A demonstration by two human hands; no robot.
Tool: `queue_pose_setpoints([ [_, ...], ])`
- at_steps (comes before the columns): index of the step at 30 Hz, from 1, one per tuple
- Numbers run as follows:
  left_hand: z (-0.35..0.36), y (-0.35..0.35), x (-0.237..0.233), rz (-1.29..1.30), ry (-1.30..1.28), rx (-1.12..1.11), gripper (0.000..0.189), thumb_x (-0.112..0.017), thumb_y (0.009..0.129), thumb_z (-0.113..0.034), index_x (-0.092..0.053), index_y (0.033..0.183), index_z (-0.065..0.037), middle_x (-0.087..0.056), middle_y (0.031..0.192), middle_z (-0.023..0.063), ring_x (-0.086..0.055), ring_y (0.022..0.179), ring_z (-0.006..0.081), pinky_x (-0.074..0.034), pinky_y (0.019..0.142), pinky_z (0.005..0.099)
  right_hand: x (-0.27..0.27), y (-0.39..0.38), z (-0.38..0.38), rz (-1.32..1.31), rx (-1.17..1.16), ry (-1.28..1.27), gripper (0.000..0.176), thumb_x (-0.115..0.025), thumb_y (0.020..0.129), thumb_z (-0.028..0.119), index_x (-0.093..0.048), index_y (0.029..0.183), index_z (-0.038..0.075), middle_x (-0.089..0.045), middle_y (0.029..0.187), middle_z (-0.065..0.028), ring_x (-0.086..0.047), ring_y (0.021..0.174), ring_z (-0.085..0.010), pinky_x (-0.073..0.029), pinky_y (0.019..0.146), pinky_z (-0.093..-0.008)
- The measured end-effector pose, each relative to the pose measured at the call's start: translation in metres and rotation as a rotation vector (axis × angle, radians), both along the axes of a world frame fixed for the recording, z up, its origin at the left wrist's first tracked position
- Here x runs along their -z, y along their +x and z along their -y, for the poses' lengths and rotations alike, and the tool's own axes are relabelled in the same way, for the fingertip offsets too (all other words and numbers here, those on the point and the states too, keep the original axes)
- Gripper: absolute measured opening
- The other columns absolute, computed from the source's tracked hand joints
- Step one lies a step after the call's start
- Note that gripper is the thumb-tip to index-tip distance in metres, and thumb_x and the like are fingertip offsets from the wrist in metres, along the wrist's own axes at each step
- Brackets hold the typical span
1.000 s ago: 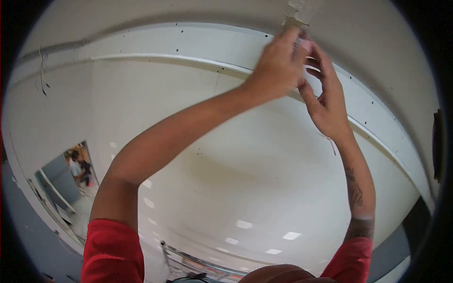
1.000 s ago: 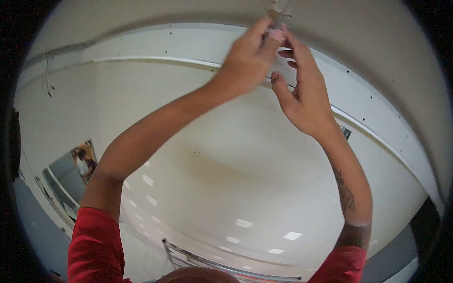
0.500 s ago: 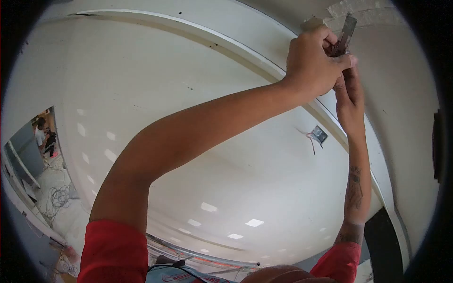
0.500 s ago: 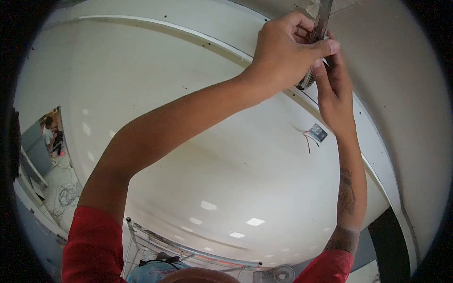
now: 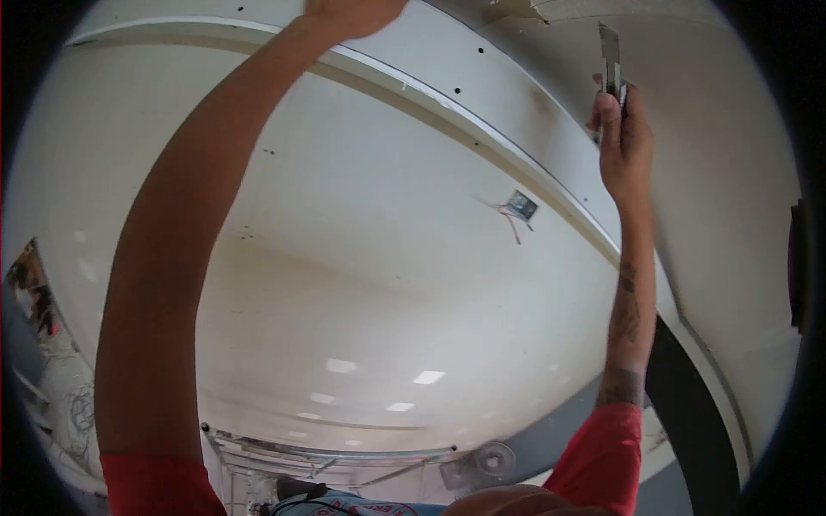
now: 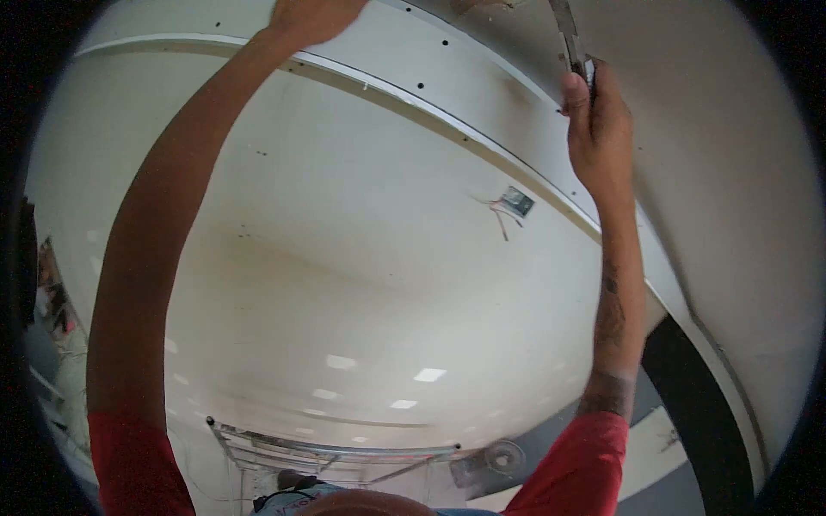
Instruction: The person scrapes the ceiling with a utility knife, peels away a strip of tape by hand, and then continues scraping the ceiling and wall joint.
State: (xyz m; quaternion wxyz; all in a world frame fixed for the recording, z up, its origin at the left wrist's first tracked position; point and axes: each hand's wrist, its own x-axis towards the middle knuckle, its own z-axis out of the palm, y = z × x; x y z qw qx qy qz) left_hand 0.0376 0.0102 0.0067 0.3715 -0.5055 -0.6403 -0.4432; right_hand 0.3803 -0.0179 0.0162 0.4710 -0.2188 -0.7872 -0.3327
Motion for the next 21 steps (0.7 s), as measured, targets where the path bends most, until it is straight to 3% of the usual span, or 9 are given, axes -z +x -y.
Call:
queue_pose_setpoints([
  [2, 0.017, -0.006, -0.001, 0.031, -0.150, 0.217, 0.062, -0.030, 0.111, -0.042, -0.071, 0.117, 0.005, -0.071, 0.120, 0.0208, -0.062, 0.120, 0.0372, -0.037, 0.114, 0.0520, -0.004, -0.017, 0.000, 0.057, -0.119, 0.104, 0.039, -0.049, 0.109, 0.039, -0.060, 0.121, 0.004, -0.062, 0.078, -0.0072, -0.057, 0.072, -0.0126, -0.050, 0.070, -0.0303],
  [4, -0.014, -0.021, 0.006, -0.066, 0.124, 0.198, 0.063, -0.031, 0.111, -0.042, -0.072, 0.114, 0.006, -0.072, 0.116, 0.0219, -0.064, 0.116, 0.0365, -0.040, 0.111, 0.0519, -0.004, -0.023, -0.005, 0.091, -0.060, 0.117, 0.039, -0.049, 0.109, 0.038, -0.061, 0.123, 0.004, -0.064, 0.081, -0.0075, -0.058, 0.074, -0.0112, -0.050, 0.071, -0.0279],
  [6, -0.042, -0.026, 0.014, -0.191, 0.419, 0.004, 0.062, -0.032, 0.110, -0.041, -0.074, 0.108, 0.005, -0.072, 0.111, 0.0225, -0.066, 0.111, 0.0355, -0.041, 0.111, 0.0515, -0.004, -0.034, -0.004, 0.027, 0.126, 0.210, 0.044, -0.046, 0.110, 0.042, -0.064, 0.122, 0.004, -0.061, 0.078, -0.0054, -0.056, 0.071, -0.0102, -0.049, 0.068, -0.0279],
  [9, -0.009, -0.028, 0.014, -0.169, 0.192, 0.168, 0.059, -0.034, 0.110, -0.039, -0.075, 0.106, 0.004, -0.073, 0.111, 0.0223, -0.067, 0.112, 0.0348, -0.039, 0.114, 0.0506, -0.011, -0.037, 0.007, 0.034, 0.142, 0.082, 0.050, -0.043, 0.109, 0.048, -0.066, 0.117, 0.004, -0.059, 0.076, -0.0031, -0.052, 0.065, -0.0103, -0.046, 0.063, -0.0278],
  [13, -0.018, -0.032, 0.019, -0.159, 0.296, 0.198, 0.056, -0.034, 0.109, -0.036, -0.075, 0.105, 0.003, -0.073, 0.111, 0.0220, -0.068, 0.110, 0.0346, -0.037, 0.117, 0.0498, -0.023, -0.046, 0.005, 0.079, -0.030, 0.072, 0.056, -0.041, 0.108, 0.053, -0.065, 0.111, 0.003, -0.056, 0.075, -0.0014, -0.049, 0.062, -0.0105, -0.044, 0.059, -0.0281],
  [15, -0.019, -0.030, 0.018, -0.147, 0.288, 0.222, 0.056, -0.035, 0.109, -0.036, -0.075, 0.105, 0.003, -0.073, 0.109, 0.0220, -0.068, 0.109, 0.0341, -0.037, 0.117, 0.0491, -0.028, -0.047, 0.013, -0.006, -0.101, -0.119, 0.057, -0.041, 0.108, 0.054, -0.064, 0.105, 0.002, -0.055, 0.076, -0.0009, -0.051, 0.065, -0.0098, -0.045, 0.059, -0.0268],
  [19, -0.013, -0.031, 0.019, -0.148, 0.305, 0.244, 0.056, -0.036, 0.109, -0.036, -0.076, 0.102, 0.003, -0.074, 0.107, 0.0217, -0.069, 0.107, 0.0340, -0.037, 0.117, 0.0487, -0.030, -0.043, 0.012, -0.041, 0.001, -0.163, 0.056, -0.041, 0.108, 0.054, -0.063, 0.102, 0.003, -0.054, 0.076, -0.0011, -0.051, 0.066, -0.0085, -0.045, 0.058, -0.0261],
  [21, -0.009, -0.032, 0.020, -0.170, 0.245, 0.237, 0.058, -0.036, 0.109, -0.036, -0.077, 0.097, 0.003, -0.075, 0.103, 0.0211, -0.070, 0.105, 0.0341, -0.038, 0.117, 0.0487, -0.029, -0.042, 0.005, -0.011, -0.034, -0.064, 0.054, -0.042, 0.108, 0.053, -0.062, 0.100, 0.003, -0.054, 0.076, -0.0005, -0.049, 0.063, -0.0074, -0.045, 0.056, -0.0249],
])
